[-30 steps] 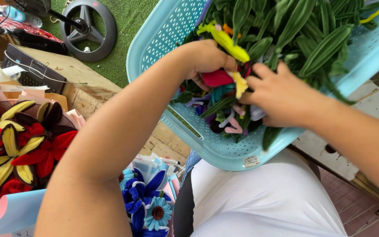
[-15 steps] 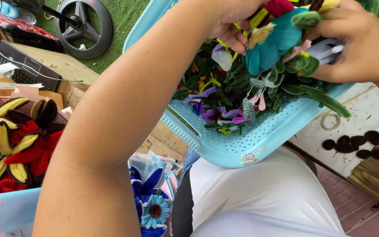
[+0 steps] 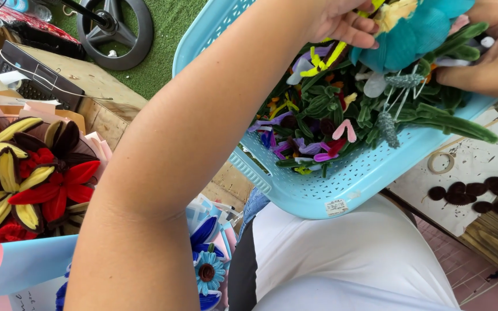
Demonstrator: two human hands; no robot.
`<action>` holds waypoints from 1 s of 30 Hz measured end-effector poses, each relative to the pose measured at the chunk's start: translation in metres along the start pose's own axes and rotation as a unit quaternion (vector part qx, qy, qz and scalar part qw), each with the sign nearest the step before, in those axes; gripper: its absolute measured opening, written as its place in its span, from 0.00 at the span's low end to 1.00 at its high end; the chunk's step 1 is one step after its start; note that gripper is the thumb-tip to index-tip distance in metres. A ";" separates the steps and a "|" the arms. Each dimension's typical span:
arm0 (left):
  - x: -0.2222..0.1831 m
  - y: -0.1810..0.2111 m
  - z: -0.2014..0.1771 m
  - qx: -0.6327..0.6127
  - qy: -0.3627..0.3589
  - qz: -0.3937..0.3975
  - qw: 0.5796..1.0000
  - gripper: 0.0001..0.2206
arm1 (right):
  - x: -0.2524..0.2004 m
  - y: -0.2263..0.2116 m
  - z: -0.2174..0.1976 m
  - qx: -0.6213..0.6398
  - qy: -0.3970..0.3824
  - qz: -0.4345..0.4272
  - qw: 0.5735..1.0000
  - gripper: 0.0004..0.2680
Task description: Sorting through a basket of artificial flower components including leaves and petals.
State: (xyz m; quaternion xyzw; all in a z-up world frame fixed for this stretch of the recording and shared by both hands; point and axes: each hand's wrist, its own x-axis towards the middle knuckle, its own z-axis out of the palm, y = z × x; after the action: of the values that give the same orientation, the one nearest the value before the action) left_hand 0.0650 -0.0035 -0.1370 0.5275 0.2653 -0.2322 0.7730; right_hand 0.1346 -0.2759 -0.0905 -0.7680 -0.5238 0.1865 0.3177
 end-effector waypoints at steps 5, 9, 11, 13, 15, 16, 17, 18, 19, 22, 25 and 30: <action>0.022 -0.008 -0.008 0.027 -0.041 0.052 0.997 0.25 | 0.003 0.004 0.002 0.039 -0.005 -0.035 0.999 0.11; 0.012 -0.003 -0.007 0.099 -0.008 0.075 0.992 0.17 | 0.024 -0.025 -0.004 0.038 -0.027 -0.129 0.991 0.14; 0.004 -0.002 -0.009 0.121 0.010 0.077 0.990 0.15 | 0.007 -0.002 0.005 0.036 -0.007 -0.075 0.997 0.17; 0.011 -0.008 -0.012 0.141 0.027 0.079 0.986 0.13 | -0.004 0.010 0.011 0.034 0.014 -0.020 0.999 0.20; 0.032 -0.020 -0.016 0.208 0.074 0.072 0.973 0.09 | -0.007 0.008 0.015 0.006 0.039 0.046 0.998 0.17; 0.028 -0.019 -0.016 0.208 0.074 0.072 0.973 0.09 | -0.007 0.005 0.015 0.006 0.039 0.046 0.998 0.17; 0.024 -0.018 -0.016 0.226 0.059 0.085 0.969 0.10 | -0.006 0.003 0.015 -0.004 0.040 0.055 0.998 0.18; 0.020 -0.017 -0.015 0.245 0.045 0.098 0.964 0.13 | -0.006 0.000 0.016 -0.015 0.042 0.065 0.997 0.19; 0.015 -0.017 -0.017 0.245 0.045 0.097 0.964 0.13 | -0.006 0.002 0.017 -0.014 0.041 0.065 0.997 0.19; 0.007 -0.019 -0.034 0.298 0.000 0.136 0.945 0.24 | -0.008 0.016 0.019 0.012 0.047 0.022 0.999 0.17; -0.016 -0.015 -0.068 0.187 -0.176 0.252 0.933 0.16 | -0.012 0.031 0.021 0.044 0.048 0.047 0.997 0.18; -0.141 0.032 -0.071 0.539 -0.022 -0.018 0.842 0.12 | -0.009 0.015 0.023 -0.073 0.057 0.094 0.991 0.19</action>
State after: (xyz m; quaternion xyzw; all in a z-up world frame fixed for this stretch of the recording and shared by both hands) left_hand -0.0326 0.0846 -0.0441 0.8507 0.0904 -0.3643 0.3681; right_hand 0.1274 -0.2810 -0.1175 -0.8444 -0.4423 0.1331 0.2714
